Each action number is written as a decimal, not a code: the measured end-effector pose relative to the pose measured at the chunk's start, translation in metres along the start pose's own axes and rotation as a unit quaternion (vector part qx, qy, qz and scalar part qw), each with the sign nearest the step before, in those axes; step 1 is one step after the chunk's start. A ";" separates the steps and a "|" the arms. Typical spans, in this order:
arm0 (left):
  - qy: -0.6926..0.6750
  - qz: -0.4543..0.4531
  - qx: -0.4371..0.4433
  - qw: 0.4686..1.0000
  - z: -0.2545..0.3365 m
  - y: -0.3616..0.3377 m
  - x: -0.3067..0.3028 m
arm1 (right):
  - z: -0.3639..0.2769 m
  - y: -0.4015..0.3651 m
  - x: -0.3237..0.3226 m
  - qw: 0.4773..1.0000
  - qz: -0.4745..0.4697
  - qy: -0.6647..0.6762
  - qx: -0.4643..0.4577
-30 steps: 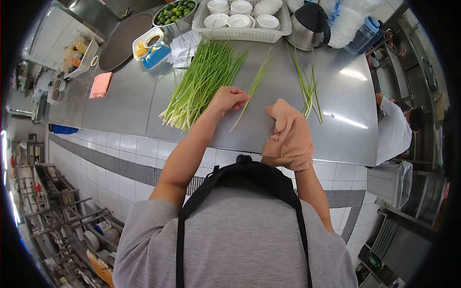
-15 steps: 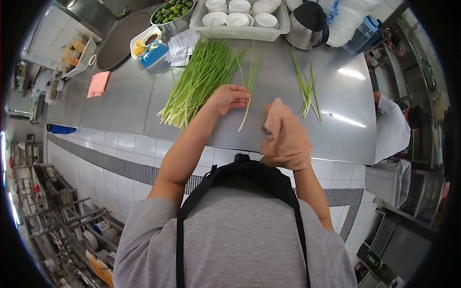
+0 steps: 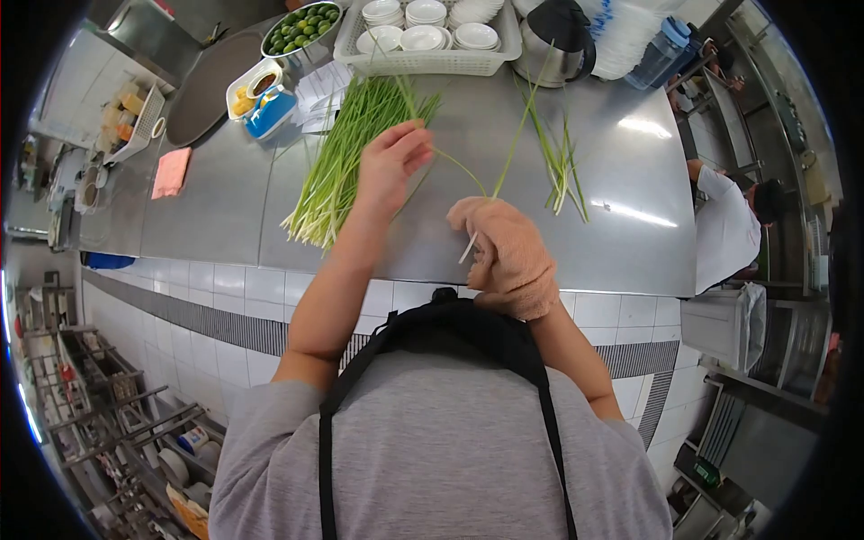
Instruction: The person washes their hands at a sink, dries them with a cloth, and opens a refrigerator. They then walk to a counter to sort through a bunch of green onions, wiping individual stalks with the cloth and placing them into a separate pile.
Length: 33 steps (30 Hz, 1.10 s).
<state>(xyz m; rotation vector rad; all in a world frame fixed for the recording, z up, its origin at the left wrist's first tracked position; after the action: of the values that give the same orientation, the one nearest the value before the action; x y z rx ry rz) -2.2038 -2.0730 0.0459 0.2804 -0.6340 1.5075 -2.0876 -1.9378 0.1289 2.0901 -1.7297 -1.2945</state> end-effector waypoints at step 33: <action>0.237 -0.180 -0.248 0.922 -0.066 -0.108 0.023 | 0.057 -0.024 -0.044 0.970 0.103 -0.063 0.209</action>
<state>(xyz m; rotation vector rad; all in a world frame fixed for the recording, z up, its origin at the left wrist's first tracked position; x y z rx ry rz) -2.0854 -2.0256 0.0278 -0.3402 -0.5159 0.9639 -2.1075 -1.8695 0.1022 1.9785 -2.3803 -1.0975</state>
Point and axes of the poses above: each hand's wrist, its own y-axis towards the middle knuckle, its own x-axis out of the palm, z = x × y, the point moved 10 cm from there along y, towards the middle knuckle, and after that the axes turned 2 degrees about -y, right-handed, at the moved point
